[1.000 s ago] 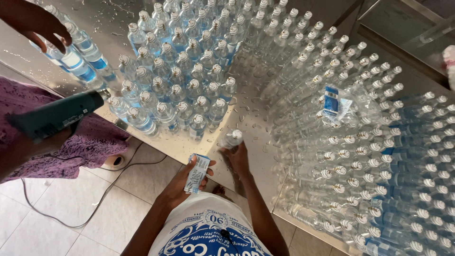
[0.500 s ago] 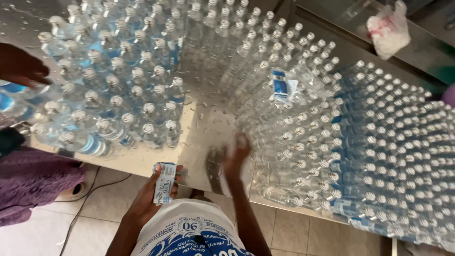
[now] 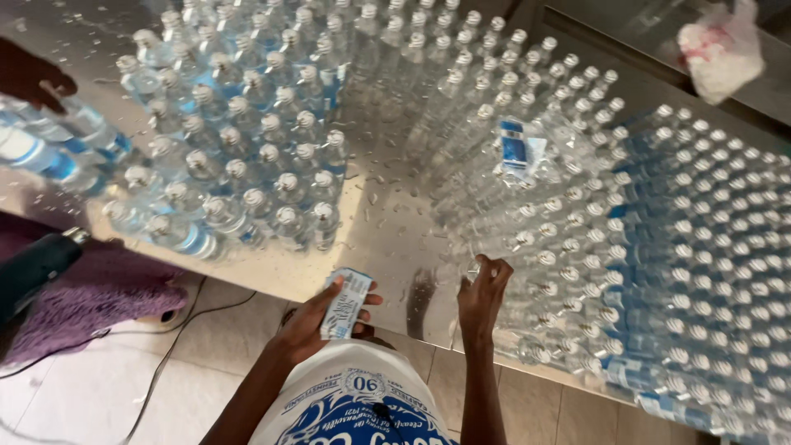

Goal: The person applies labels to clear plastic bottles arranged on a metal table. They pick up a bottle, wrap a label around it, and place it back among the others. Another person uses a heat gun on the bottles nearby.

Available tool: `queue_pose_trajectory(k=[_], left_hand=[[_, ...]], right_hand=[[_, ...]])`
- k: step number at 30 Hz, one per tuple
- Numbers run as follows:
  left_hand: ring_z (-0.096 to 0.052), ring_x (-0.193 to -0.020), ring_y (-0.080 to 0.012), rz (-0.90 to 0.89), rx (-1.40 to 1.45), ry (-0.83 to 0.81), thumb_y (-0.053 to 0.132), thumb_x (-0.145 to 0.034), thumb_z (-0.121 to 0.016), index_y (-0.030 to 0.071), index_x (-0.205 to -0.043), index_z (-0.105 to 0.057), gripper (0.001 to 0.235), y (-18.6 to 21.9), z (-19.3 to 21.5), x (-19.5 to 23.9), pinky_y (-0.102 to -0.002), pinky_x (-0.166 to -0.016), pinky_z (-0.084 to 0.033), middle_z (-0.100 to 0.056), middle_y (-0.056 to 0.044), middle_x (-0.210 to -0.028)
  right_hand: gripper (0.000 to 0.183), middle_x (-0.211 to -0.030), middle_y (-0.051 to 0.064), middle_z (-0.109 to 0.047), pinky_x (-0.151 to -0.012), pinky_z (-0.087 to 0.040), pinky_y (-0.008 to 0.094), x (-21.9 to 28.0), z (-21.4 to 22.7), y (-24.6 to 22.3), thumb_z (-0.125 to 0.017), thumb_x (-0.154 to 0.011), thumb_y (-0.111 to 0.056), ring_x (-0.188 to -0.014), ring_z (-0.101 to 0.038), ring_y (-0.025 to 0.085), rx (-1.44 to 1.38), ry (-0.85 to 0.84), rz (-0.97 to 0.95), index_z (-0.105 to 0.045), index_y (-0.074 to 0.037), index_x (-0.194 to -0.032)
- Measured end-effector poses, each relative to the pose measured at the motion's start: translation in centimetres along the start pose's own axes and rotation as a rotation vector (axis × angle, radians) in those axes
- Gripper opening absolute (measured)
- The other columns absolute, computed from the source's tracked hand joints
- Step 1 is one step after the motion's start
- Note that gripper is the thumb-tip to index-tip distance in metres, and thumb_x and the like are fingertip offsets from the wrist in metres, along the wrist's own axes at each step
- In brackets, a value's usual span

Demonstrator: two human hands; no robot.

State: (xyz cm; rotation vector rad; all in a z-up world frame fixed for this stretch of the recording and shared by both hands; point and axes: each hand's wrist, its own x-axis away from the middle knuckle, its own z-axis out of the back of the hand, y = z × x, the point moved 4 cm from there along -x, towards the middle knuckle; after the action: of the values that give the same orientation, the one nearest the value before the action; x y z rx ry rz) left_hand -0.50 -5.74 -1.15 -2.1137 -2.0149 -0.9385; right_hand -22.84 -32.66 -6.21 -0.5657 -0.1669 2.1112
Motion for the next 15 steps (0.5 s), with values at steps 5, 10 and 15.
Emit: queue_pose_trajectory(k=[5, 10, 15], left_hand=[[-0.077, -0.085, -0.0246, -0.012, 0.058, 0.017, 0.054, -0.108, -0.058, -0.007, -0.143, -0.068, 0.072, 0.1, -1.0, 0.7, -0.035, -0.074, -0.066, -0.079, -0.023, -0.115], [-0.074, -0.074, -0.0205, 0.002, 0.064, 0.016, 0.055, -0.109, -0.059, -0.009, -0.132, -0.071, 0.068, 0.5, -2.0, 1.1, -0.031, -0.069, -0.062, -0.078, -0.019, -0.096], [-0.070, -0.069, -0.0188, 0.017, 0.070, 0.008, 0.054, -0.110, -0.061, -0.005, -0.121, -0.075, 0.062, 0.9, -2.7, 1.6, -0.030, -0.066, -0.059, -0.075, -0.016, -0.083]], right_hand=[[0.093, -0.133, 0.022, -0.050, -0.105, -0.056, 0.059, -0.1, 1.8, -10.5, -0.095, -0.073, -0.003, -0.130, -0.058, 0.046, -0.225, -0.117, 0.104, -0.049, -0.007, -0.154], [0.088, -0.141, 0.024, -0.051, -0.099, -0.068, 0.053, 0.3, -1.6, -17.3, -0.086, -0.089, -0.014, -0.129, -0.065, 0.044, -0.325, -0.305, 0.224, -0.041, -0.002, -0.164], [0.084, -0.147, 0.026, -0.044, -0.104, -0.064, 0.058, -0.1, -1.2, -19.5, -0.073, -0.100, -0.041, -0.144, -0.052, 0.049, -0.425, -0.260, 0.435, -0.038, -0.003, -0.166]])
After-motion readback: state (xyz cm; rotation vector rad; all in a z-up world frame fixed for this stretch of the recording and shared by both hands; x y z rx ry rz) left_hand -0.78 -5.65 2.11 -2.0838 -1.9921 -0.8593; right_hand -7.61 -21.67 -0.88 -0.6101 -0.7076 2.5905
